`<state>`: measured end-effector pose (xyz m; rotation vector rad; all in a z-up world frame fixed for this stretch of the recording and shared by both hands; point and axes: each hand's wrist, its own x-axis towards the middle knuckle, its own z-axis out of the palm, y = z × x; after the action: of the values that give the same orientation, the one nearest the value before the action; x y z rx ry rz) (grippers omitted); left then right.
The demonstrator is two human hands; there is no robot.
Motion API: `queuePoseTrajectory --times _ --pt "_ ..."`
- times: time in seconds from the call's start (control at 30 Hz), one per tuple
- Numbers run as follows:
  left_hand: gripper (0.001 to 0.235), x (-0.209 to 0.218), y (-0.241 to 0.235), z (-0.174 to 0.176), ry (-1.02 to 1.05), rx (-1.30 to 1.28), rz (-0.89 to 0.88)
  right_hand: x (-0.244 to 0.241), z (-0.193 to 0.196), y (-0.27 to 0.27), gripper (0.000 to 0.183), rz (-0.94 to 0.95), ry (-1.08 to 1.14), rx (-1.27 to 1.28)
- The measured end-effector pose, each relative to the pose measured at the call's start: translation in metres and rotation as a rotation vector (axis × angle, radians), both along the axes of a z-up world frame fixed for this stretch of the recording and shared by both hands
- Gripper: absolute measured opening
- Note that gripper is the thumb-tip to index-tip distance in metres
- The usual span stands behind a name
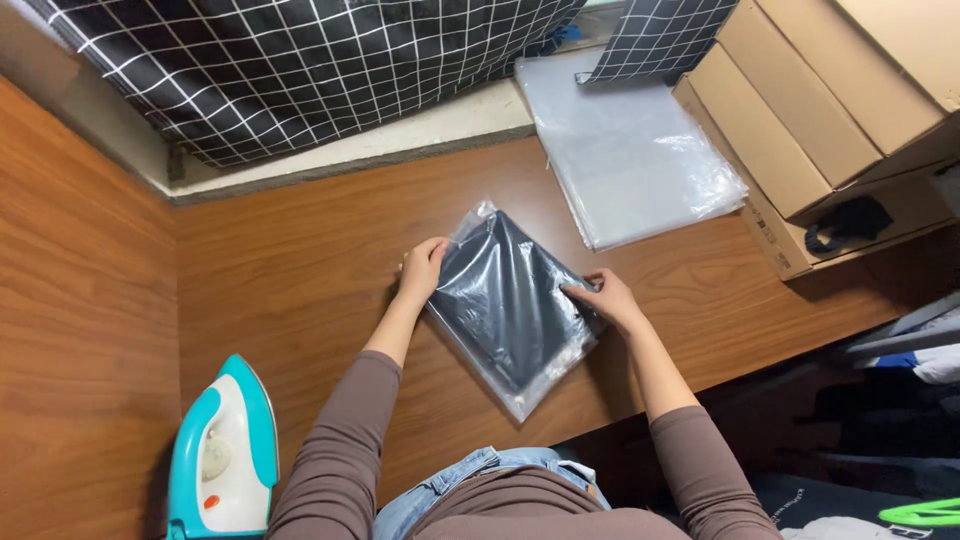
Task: The person folds a dark t-shirt on a wooden table, then hangs it on a metal clothing rack. They retrieve a cardboard box, open it, remove a plastic-wrapped garment, and place the empty box back on a stack. The person then unpacks the garment, folds it, and hangs it on the rack. The sequence repeats with another box and garment.
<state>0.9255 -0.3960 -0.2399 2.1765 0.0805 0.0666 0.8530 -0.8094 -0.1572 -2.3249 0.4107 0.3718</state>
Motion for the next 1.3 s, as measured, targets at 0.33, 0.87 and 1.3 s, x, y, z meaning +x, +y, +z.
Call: queuePoseTrajectory --times 0.33,0.87,1.3 --pt "0.057 -0.016 -0.03 0.08 0.012 -0.073 -0.082 -0.02 0.076 0.021 0.034 -0.083 -0.16 0.478" --pt "0.05 -0.106 0.137 0.087 0.199 -0.427 0.434 -0.019 0.046 0.192 0.051 0.619 -0.326 0.206" --pt "0.066 -0.073 0.116 0.074 0.111 -0.24 0.43 0.027 -0.097 -0.007 0.058 -0.045 -0.035 -0.042"
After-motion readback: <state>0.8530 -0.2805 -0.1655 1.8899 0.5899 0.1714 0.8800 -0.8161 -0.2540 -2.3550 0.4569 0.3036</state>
